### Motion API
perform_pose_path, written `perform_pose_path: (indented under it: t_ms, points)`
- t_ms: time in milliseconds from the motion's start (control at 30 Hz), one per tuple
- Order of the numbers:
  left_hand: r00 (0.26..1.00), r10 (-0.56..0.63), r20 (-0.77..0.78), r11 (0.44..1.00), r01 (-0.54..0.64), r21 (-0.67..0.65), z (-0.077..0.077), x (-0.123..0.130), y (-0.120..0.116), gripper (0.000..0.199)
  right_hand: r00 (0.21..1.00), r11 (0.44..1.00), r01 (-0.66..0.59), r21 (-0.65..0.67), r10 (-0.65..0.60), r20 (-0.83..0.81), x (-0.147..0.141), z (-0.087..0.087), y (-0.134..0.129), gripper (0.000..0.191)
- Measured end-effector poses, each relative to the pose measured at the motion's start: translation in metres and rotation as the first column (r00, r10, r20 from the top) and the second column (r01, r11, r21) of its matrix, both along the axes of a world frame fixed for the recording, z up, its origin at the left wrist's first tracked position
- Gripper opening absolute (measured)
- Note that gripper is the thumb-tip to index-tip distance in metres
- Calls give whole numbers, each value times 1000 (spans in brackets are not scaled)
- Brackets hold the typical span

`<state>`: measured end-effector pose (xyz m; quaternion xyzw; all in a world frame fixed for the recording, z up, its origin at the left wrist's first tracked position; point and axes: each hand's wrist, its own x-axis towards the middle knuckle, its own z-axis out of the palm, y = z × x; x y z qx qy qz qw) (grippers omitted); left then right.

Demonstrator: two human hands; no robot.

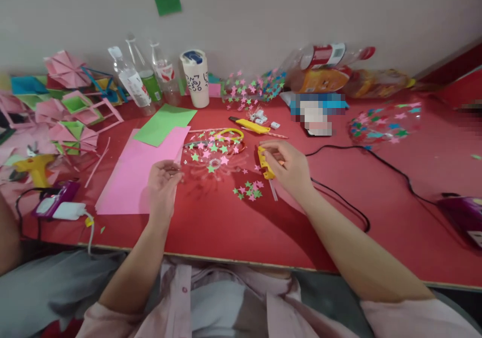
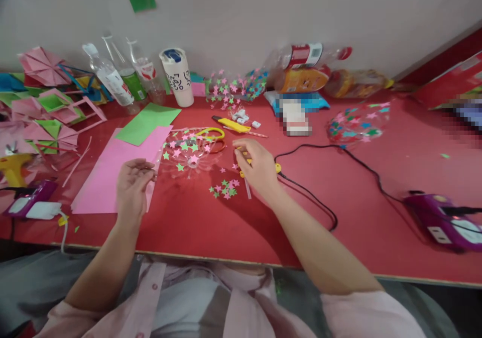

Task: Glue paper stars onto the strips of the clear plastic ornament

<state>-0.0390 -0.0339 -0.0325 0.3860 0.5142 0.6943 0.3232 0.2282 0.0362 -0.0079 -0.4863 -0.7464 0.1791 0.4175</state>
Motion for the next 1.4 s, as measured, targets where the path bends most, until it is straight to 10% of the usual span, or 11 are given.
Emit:
perform_pose_path:
  t_ms: [233, 400, 533, 867, 1100, 1400]
  points:
    - [849, 57, -525, 988, 26, 149, 7, 6, -20, 8, 951, 983, -130, 129, 86, 298, -3, 9, -4, 15]
    - [249, -332, -910, 828, 539, -155, 16, 35, -21, 18, 782, 921, -386, 58, 293, 550, 0, 3, -17, 16]
    - [31, -308, -951, 836, 486, -255, 11, 61, -8, 25, 674, 865, -501, 18, 377, 635, -2, -12, -28, 11]
    - [132, -398, -908, 871, 364, -329, -21, 62, 0, 17, 708, 894, -444, 58, 311, 634, -12, -26, -38, 17]
    - [212, -498, -841, 825, 413, -385, -17, 63, -4, 17, 749, 903, -430, 0, 357, 558, -12, -32, -34, 14]
    - [527, -618, -583, 785, 443, -433, -5, 73, -15, 15, 913, 861, -407, -304, 387, -125, -10, -7, -43, 12]
